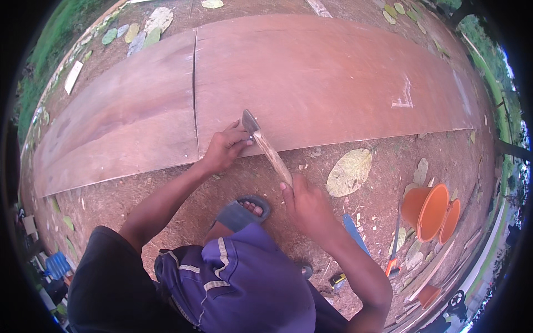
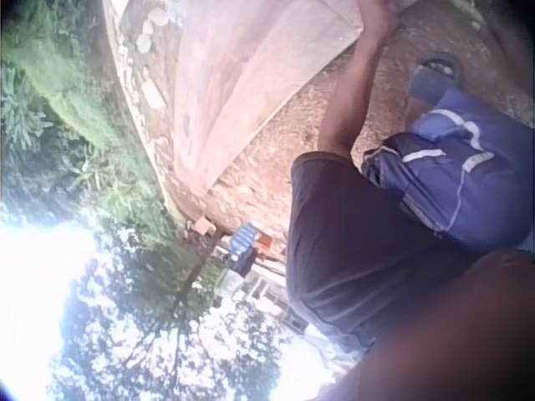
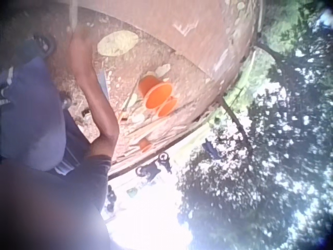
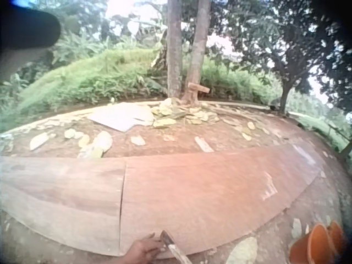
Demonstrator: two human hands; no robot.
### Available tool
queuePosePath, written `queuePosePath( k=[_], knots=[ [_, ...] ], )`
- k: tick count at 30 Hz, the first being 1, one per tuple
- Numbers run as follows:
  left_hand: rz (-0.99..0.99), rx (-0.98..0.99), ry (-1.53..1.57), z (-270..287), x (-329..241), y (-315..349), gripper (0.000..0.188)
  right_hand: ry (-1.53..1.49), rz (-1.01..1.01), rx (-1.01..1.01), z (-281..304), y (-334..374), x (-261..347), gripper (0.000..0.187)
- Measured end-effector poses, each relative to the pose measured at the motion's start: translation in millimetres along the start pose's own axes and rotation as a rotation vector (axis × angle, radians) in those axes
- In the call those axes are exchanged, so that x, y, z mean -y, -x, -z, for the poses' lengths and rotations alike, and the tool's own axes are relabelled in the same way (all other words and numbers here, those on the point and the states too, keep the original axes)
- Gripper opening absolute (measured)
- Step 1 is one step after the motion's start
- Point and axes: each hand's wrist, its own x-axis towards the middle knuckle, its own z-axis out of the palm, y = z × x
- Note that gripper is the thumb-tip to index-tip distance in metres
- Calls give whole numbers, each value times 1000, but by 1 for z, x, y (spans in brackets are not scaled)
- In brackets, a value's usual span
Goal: The person aligns two large wooden planks on the ground, uses a hammer to tap them together, measures the gap with a tape measure, and hammers nails into the joint to secure the planks.
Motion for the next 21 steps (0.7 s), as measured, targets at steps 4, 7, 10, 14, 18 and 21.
queuePosePath(
  k=[4, 7, 10, 14, 18, 21],
  knots=[
    [-4, 14, -19, 3, -4, -2, 15, -2, -73, 76, -5, -4, 2, 34],
    [-8, 0, -12, 2, 1, 0, 15, -32, -60, 38, 0, -5, 7, 35],
    [-28, -24, 10, 0, 4, 1, 15, -63, -4, -22, 5, -7, 13, 34],
    [-8, -3, 28, 1, 2, -1, 16, -83, -17, -1, 0, -8, 9, 33],
    [-7, 25, 22, 2, -1, -2, 16, -18, -35, 30, -9, -5, -1, 32],
    [16, 36, 17, 4, -6, -2, 16, -56, -48, 25, -4, -5, 4, 31]
  ],
)
